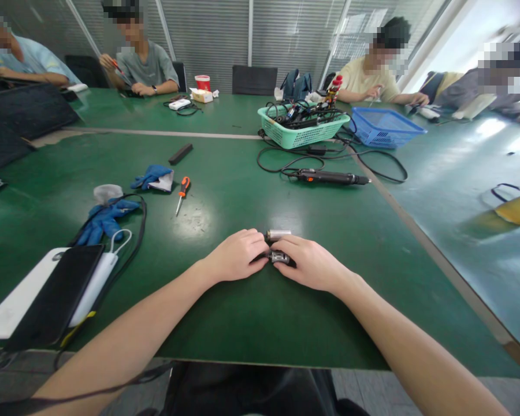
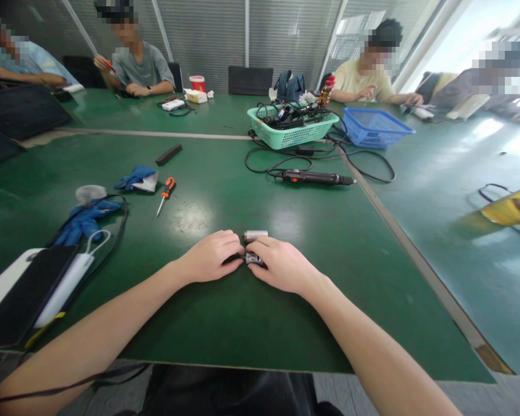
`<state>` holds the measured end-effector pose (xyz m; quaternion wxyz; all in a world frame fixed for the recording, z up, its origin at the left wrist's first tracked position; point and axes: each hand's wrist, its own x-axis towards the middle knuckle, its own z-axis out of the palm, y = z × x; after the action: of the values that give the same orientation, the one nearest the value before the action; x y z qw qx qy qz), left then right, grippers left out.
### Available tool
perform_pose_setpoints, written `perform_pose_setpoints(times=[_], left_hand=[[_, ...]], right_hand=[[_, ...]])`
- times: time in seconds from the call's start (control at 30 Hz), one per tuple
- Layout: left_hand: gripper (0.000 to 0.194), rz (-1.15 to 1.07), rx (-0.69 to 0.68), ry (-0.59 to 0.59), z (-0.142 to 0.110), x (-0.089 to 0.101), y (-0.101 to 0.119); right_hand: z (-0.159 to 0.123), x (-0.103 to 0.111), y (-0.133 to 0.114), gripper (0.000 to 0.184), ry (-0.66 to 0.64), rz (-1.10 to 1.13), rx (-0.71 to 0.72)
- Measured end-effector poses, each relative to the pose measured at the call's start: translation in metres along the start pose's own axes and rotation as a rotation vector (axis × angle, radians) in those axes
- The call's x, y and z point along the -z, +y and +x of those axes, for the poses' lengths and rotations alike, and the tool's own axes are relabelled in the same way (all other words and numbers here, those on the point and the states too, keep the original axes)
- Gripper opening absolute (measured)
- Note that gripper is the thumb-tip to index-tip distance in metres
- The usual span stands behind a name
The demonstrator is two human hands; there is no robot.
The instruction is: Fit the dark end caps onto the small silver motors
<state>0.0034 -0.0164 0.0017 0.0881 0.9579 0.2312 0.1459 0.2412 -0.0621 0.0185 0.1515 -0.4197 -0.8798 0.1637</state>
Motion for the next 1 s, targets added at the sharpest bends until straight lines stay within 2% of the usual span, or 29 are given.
perform_pose_setpoints(times=[0.37, 0.73, 1.0], left_hand=[[0.024, -0.003, 0.009, 0.003, -0.0001, 0.002, 0.0005], [0.021, -0.001, -0.005, 0.009, 0.0005, 0.0013, 0.001], [0.021, -0.013, -0.017, 0.011, 0.0001, 0.0033, 0.0015]], right_hand=[[-0.0011, -0.0012, -0.002, 0.025, 0.003, -0.026, -0.015], [-0.0017, -0.0017, -0.0051, 0.022, 0.049, -0.122, 0.066], [-0.0012, -0.0022, -0.0066, 0.019, 0.035, -0.092, 0.039]])
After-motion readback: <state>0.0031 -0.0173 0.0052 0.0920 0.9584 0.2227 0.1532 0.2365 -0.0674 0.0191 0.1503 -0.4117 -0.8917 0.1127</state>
